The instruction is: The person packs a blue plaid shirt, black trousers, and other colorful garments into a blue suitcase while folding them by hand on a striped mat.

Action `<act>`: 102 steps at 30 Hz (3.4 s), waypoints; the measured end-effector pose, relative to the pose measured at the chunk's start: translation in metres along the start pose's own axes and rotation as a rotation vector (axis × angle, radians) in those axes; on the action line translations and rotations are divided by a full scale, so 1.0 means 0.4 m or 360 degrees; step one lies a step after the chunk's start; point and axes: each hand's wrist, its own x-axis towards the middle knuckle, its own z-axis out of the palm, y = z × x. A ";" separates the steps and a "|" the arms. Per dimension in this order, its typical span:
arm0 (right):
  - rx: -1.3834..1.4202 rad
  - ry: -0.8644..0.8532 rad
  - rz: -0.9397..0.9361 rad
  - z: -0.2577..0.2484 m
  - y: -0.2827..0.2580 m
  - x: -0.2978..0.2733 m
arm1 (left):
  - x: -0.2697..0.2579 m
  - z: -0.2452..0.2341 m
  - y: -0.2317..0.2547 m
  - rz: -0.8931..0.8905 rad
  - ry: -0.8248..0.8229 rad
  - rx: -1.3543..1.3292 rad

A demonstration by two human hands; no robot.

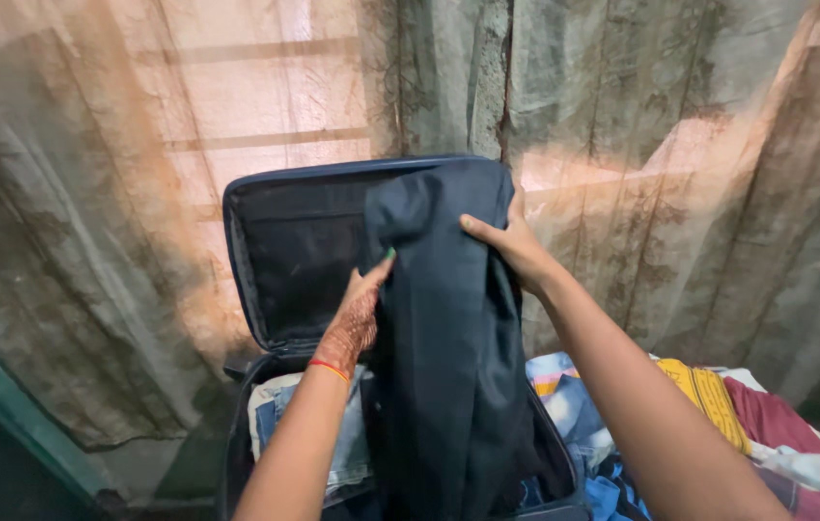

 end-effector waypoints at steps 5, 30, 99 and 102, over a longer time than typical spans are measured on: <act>0.0314 0.0132 0.1011 -0.006 0.191 -0.135 | 0.034 0.005 0.048 0.0373 -0.0224 -0.0448; 0.0059 -0.0307 0.0745 0.099 0.400 -0.179 | 0.091 -0.220 -0.244 0.0566 -0.0016 0.0524; -0.1562 0.0785 0.0548 0.302 0.395 -0.547 | -0.131 -0.142 -0.578 0.0610 0.1212 0.1461; -0.1460 0.0811 0.0397 0.306 0.398 -0.549 | -0.116 -0.167 -0.583 0.0623 0.1223 0.1226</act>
